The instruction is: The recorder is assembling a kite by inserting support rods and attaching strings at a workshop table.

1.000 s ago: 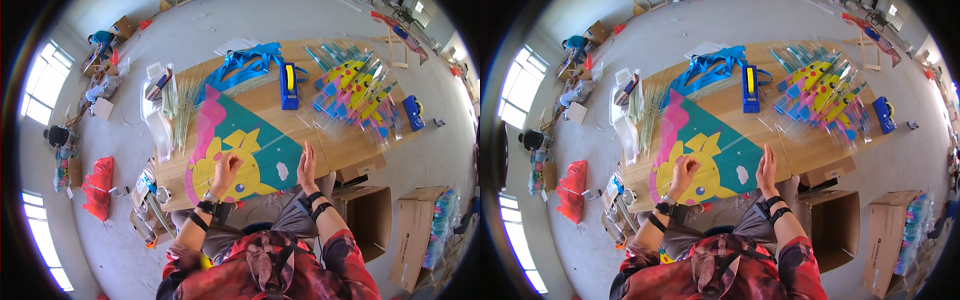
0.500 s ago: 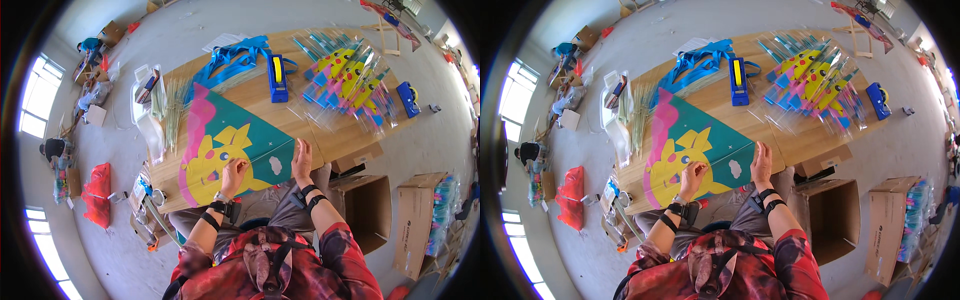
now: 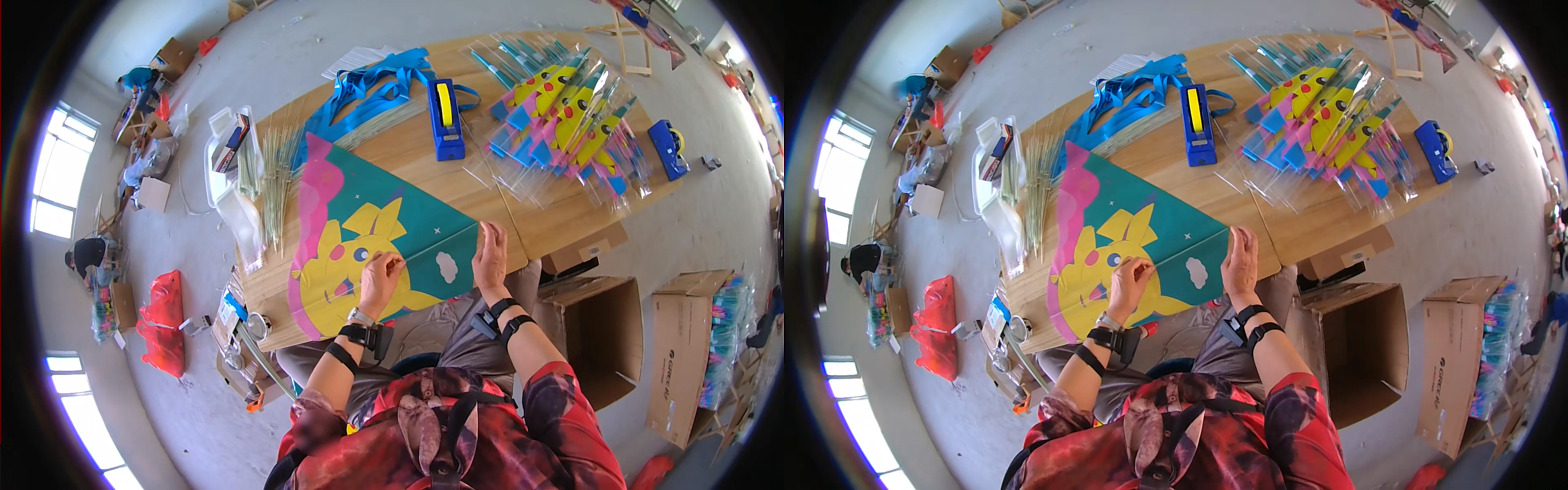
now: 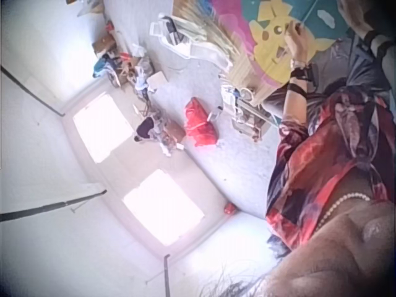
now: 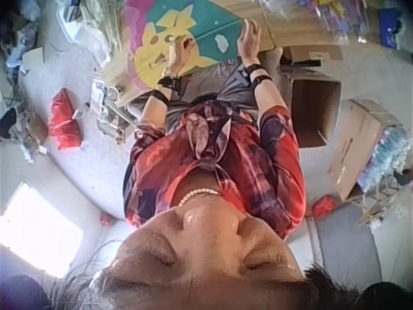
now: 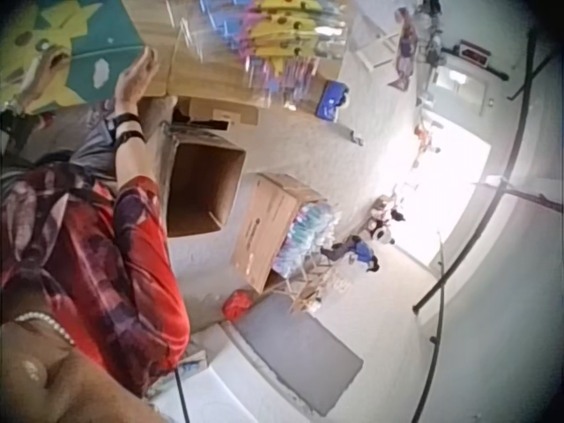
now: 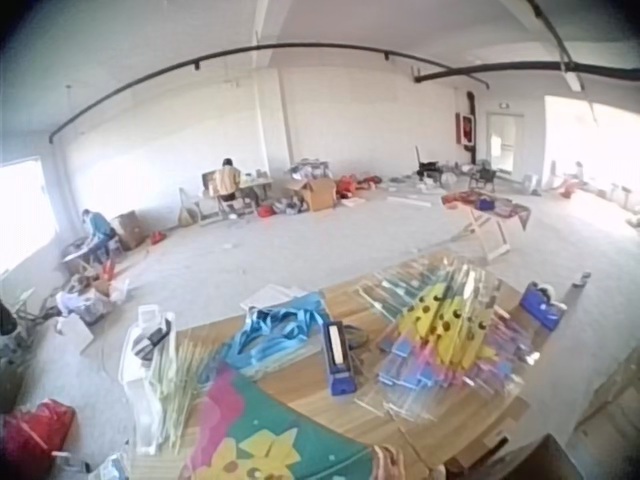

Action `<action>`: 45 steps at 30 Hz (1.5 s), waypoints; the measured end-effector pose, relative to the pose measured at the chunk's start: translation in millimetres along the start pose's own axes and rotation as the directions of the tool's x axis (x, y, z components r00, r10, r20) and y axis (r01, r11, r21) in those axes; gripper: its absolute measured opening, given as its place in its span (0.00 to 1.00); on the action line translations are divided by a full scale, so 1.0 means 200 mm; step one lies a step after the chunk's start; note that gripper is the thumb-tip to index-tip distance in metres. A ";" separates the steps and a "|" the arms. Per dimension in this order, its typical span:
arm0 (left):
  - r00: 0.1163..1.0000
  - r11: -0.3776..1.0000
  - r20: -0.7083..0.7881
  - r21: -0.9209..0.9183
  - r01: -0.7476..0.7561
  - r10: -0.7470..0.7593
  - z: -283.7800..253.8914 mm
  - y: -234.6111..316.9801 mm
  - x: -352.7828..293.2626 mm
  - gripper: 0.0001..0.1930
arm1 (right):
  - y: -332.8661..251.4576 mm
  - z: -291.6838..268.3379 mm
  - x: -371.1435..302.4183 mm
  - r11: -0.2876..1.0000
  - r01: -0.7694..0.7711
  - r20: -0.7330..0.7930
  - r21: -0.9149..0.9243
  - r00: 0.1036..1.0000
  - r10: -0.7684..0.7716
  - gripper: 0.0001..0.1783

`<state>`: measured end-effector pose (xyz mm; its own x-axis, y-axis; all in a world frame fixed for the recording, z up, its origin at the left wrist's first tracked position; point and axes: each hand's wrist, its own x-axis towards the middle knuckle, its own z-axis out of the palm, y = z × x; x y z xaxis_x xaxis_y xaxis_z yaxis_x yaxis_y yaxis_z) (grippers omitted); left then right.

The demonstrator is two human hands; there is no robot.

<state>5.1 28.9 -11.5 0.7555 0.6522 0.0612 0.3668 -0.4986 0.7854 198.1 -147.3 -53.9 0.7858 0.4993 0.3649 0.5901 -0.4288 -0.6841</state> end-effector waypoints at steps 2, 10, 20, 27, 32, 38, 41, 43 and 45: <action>1.000 1.000 0.002 0.005 -0.001 0.001 0.00 0.01 0.01 0.05 | 0.01 0.00 0.00 1.000 0.000 -0.011 -0.009 1.000 0.000 0.30; 1.000 1.000 0.007 0.014 -0.012 0.012 0.00 -0.01 0.00 0.05 | 0.01 0.02 -0.03 0.998 0.009 0.034 -0.067 0.999 -0.006 0.27; 0.998 0.997 0.062 0.076 -0.021 0.016 -0.03 0.02 0.05 0.06 | 0.02 0.01 -0.01 0.989 0.046 0.060 -0.143 0.997 -0.038 0.28; 0.996 0.996 0.075 0.075 -0.055 0.049 -0.08 -0.05 0.08 0.05 | 0.03 0.02 -0.01 0.991 0.044 0.068 -0.126 0.997 -0.036 0.28; 0.996 0.995 0.082 0.098 -0.029 0.021 -0.10 -0.06 0.06 0.05 | 0.03 0.02 -0.01 0.989 0.038 0.075 -0.144 0.997 -0.028 0.28; 0.997 0.992 0.075 0.121 -0.031 0.022 -0.06 -0.07 0.04 0.05 | 0.01 0.01 -0.01 0.989 0.050 0.044 -0.137 0.998 -0.044 0.29; 0.998 0.992 0.065 0.122 -0.023 0.016 -0.05 -0.08 0.04 0.05 | 0.01 0.01 -0.01 0.990 0.050 0.044 -0.132 0.998 -0.045 0.29; 0.998 0.992 0.058 0.126 -0.016 0.009 -0.05 -0.08 0.03 0.05 | 0.01 0.01 -0.01 0.990 0.053 0.045 -0.133 0.998 -0.047 0.29; 0.999 0.992 0.040 0.122 -0.029 0.024 -0.05 -0.07 0.02 0.06 | 0.02 0.02 -0.01 0.990 0.056 0.044 -0.132 0.998 -0.051 0.27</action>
<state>-1.9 43.7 -16.2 0.7852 0.6167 0.0555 0.4085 -0.5834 0.7020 199.4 -147.7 -59.8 0.7460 0.5531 0.3709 0.6525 -0.4958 -0.5731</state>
